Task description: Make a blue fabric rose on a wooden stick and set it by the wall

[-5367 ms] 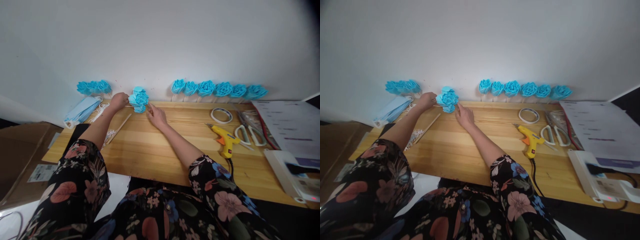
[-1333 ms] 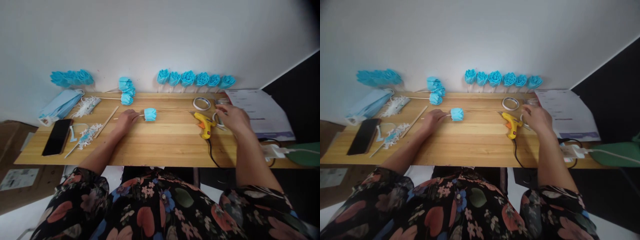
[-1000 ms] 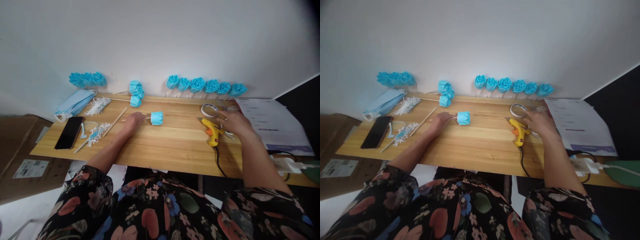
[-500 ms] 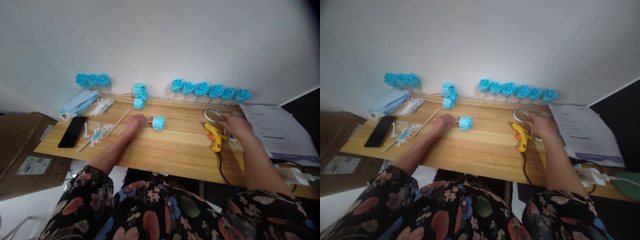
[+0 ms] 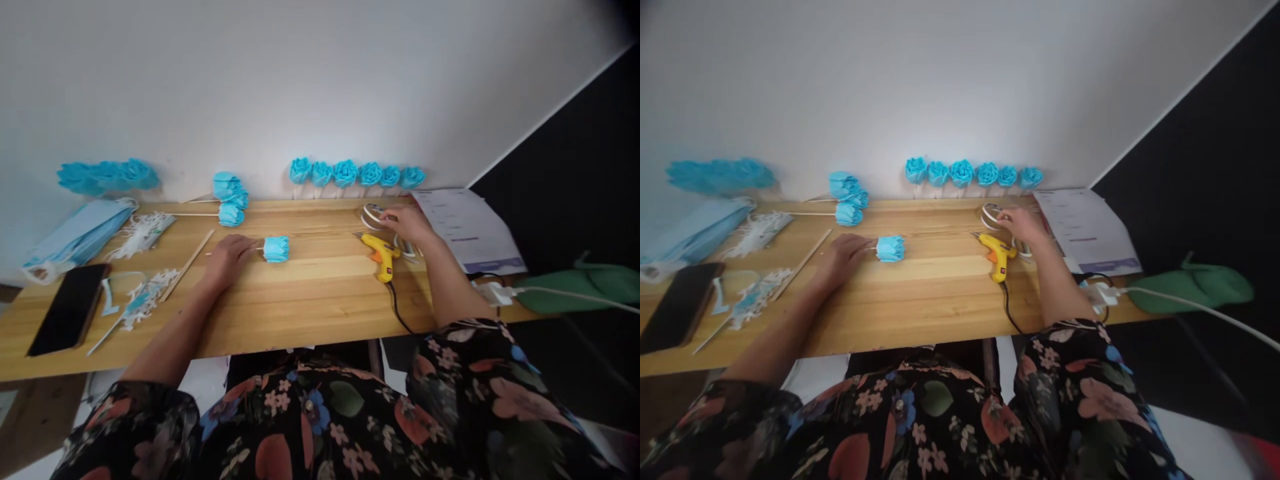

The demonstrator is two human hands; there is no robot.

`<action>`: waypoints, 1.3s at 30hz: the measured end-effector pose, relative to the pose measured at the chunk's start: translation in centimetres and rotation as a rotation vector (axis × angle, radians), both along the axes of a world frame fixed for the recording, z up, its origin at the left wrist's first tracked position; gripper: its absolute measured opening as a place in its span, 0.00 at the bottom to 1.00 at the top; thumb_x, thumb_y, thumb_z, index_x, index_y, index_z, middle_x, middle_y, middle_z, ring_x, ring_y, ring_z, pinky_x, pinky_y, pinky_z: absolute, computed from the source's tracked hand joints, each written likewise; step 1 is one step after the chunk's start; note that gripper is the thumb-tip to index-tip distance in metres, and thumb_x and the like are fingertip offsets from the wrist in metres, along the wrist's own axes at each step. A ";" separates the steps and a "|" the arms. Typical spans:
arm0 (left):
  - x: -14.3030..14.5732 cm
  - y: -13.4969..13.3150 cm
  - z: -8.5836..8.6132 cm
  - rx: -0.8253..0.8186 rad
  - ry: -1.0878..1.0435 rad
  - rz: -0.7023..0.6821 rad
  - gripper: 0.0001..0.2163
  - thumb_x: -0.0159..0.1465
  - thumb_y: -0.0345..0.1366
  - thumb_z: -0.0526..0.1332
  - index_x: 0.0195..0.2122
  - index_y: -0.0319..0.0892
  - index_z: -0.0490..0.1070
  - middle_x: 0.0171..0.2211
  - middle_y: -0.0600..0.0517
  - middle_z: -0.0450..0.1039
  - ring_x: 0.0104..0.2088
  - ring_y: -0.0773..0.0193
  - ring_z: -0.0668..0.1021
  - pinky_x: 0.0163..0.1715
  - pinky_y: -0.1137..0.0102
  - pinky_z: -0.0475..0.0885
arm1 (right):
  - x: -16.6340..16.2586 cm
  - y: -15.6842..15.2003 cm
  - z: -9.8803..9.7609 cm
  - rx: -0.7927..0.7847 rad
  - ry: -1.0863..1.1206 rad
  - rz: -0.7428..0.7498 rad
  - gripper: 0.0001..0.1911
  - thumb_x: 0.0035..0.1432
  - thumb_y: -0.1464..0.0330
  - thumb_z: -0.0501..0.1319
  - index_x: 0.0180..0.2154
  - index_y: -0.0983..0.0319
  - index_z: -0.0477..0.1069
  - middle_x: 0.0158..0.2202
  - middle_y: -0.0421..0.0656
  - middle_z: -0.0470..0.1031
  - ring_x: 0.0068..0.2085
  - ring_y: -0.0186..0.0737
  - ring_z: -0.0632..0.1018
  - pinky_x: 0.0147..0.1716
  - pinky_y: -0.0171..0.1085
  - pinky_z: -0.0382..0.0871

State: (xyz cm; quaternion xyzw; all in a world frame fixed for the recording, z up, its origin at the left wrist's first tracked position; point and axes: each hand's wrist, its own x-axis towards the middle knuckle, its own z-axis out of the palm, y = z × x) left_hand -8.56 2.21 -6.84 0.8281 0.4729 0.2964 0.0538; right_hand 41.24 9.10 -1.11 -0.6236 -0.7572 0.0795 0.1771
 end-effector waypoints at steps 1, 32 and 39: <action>-0.1 0.1 0.0 0.056 -0.028 0.031 0.17 0.73 0.44 0.56 0.53 0.41 0.79 0.48 0.41 0.81 0.49 0.51 0.80 0.51 0.56 0.74 | -0.3 -0.2 0.6 -0.004 0.148 -0.027 0.07 0.57 0.65 0.64 0.34 0.61 0.79 0.39 0.47 0.83 0.41 0.46 0.79 0.43 0.42 0.70; 12.1 -5.8 11.9 -1.071 -1.156 -0.516 0.13 0.56 0.44 0.75 0.31 0.39 0.78 0.26 0.51 0.79 0.35 0.61 0.81 0.39 0.66 0.74 | -13.8 -11.2 7.5 -0.366 1.021 0.486 0.22 0.64 0.48 0.64 0.29 0.59 0.75 0.20 0.34 0.68 0.24 0.31 0.67 0.30 0.36 0.64; 12.3 -6.1 12.1 -1.108 -1.033 -0.533 0.13 0.57 0.44 0.74 0.34 0.40 0.81 0.25 0.51 0.78 0.34 0.62 0.81 0.37 0.67 0.72 | -15.0 -11.7 9.5 -0.261 0.875 0.449 0.19 0.66 0.50 0.61 0.36 0.58 0.78 0.19 0.33 0.63 0.21 0.31 0.62 0.23 0.35 0.54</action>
